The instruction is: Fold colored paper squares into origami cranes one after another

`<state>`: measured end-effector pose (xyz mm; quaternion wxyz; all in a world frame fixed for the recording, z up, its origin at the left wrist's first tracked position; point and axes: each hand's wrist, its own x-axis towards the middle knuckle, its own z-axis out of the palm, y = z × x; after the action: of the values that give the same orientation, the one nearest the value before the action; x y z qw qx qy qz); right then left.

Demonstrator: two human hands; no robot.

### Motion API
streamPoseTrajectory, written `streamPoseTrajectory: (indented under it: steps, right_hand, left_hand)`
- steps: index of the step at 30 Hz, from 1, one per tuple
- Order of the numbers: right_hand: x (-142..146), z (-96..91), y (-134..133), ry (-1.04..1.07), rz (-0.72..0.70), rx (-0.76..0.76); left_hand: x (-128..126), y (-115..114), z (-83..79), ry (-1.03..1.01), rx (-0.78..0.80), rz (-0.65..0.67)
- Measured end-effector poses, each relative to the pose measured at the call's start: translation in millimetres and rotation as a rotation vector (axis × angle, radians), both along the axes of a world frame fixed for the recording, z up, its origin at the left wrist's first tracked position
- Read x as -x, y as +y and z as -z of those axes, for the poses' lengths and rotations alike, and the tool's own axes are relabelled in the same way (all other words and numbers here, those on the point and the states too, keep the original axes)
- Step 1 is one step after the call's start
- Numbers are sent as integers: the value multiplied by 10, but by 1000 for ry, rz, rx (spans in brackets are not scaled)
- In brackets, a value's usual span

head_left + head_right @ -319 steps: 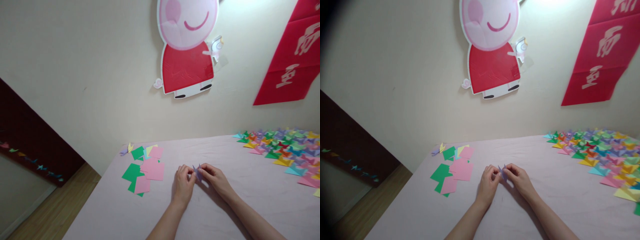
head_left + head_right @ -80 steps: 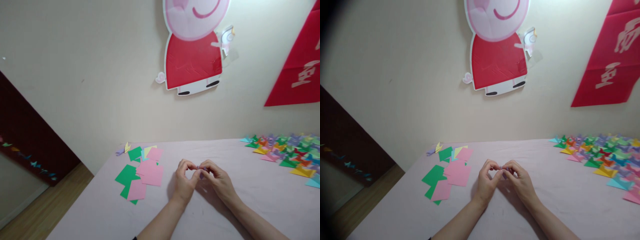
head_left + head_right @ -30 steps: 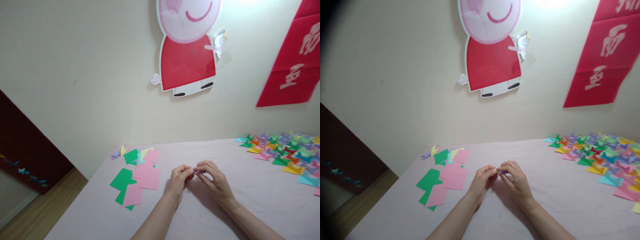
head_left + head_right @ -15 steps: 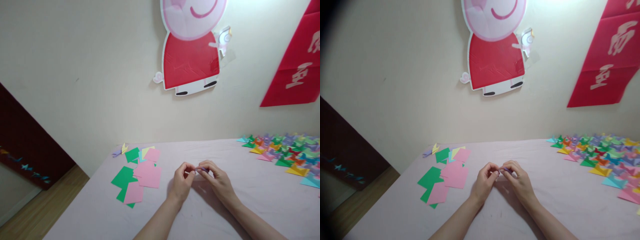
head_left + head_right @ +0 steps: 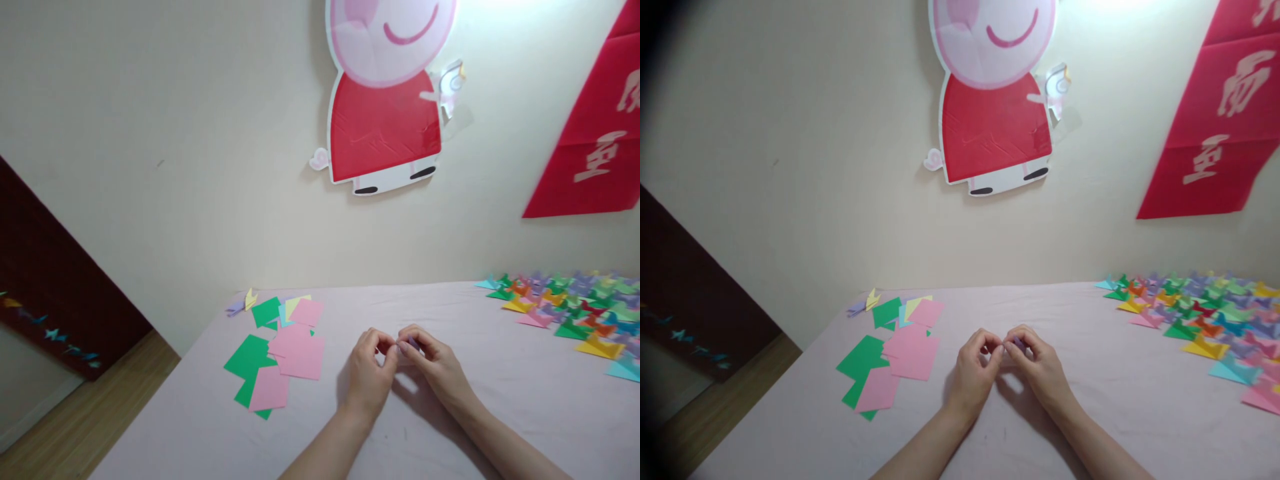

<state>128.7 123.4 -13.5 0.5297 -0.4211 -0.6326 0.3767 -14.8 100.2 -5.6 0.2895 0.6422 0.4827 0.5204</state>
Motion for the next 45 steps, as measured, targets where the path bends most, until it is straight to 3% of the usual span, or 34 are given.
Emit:
streamPoseTrajectory:
  steps: [5, 11, 17, 29, 37, 42, 45]
  right_hand:
    - [26, 8, -6, 75, 7, 165]
    - [34, -2, -1, 157, 41, 233]
    - [50, -6, -13, 146, -9, 231]
    - [20, -2, -6, 179, 61, 197]
    - [30, -28, -26, 217, 49, 246]
    - [20, -25, -18, 236, 0, 218]
    - [28, -18, -26, 238, -31, 219]
  left_hand:
    - [-34, -34, -2, 19, 58, 24]
    - [-29, -11, 16, 3, 54, -12]
    - [-37, -10, 14, -23, 44, -9]
    - [-25, 9, 44, -65, -7, -30]
    - [183, 170, 74, -262, 113, -149]
    - [33, 70, 31, -142, 61, 8]
    - [-67, 19, 16, -128, 72, 3]
